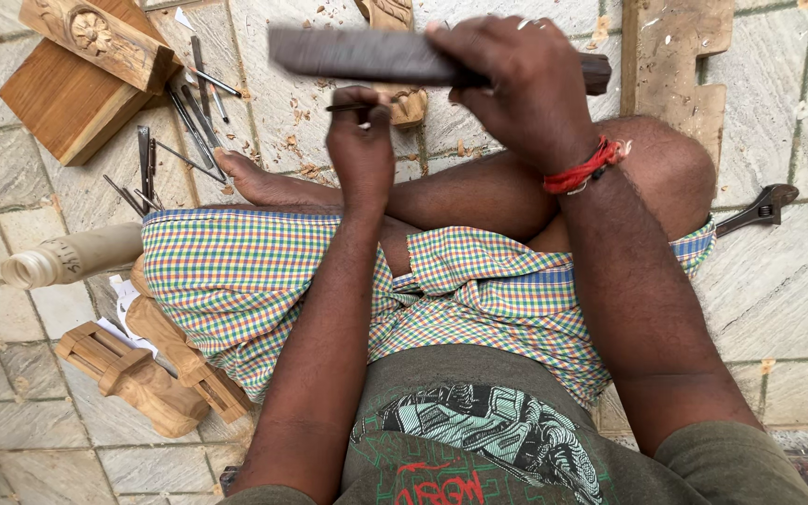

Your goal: The person sits cross-legged on a tiled floor and carves a small wooden block using a chisel and a wooden mallet. They repeatedly strike the chisel to shape the wood, occasionally pausing to inspect the piece or adjust their grip.

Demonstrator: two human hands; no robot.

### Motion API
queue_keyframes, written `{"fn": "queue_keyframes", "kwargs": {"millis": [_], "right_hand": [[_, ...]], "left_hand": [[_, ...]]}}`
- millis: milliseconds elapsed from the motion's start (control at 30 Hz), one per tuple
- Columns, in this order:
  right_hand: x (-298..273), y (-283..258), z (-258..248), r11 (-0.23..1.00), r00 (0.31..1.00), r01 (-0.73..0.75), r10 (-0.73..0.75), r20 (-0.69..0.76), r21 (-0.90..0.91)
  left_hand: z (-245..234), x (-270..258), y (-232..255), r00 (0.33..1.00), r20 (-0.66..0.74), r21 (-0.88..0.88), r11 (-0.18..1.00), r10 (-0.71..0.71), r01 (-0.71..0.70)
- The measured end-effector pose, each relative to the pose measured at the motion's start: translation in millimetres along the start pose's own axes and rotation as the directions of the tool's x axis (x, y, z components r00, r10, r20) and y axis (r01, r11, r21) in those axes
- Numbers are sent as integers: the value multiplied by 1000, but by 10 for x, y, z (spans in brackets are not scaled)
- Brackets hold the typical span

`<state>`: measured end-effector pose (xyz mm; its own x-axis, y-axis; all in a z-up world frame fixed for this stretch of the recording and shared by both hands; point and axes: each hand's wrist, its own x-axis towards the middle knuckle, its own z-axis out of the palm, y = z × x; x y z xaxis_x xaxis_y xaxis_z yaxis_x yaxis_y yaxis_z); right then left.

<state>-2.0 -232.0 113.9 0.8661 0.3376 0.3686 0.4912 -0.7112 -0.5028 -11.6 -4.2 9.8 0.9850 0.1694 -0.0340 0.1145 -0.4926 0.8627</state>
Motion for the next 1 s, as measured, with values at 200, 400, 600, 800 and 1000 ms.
{"fn": "queue_keyframes", "kwargs": {"millis": [200, 400, 600, 800, 1000], "right_hand": [[0, 450, 378, 895, 897, -439, 431, -99, -83], [-41, 1063, 636, 665, 660, -735, 746, -90, 127], [-62, 1449, 719, 555, 543, -829, 828, -138, 72], [20, 1447, 822, 448, 477, -856, 877, -59, -258], [327, 1066, 825, 401, 491, -661, 870, 39, -634]], "left_hand": [[10, 25, 45, 998, -44, 89, 995, -40, 44], [-20, -189, 195, 991, 101, 452, 883, 86, -123], [-439, -81, 435, 990, -68, 75, 989, -123, 127], [-862, 163, 449, 992, -15, 112, 986, -122, 123], [-699, 150, 399, 990, 129, 209, 978, -50, 22]]}}
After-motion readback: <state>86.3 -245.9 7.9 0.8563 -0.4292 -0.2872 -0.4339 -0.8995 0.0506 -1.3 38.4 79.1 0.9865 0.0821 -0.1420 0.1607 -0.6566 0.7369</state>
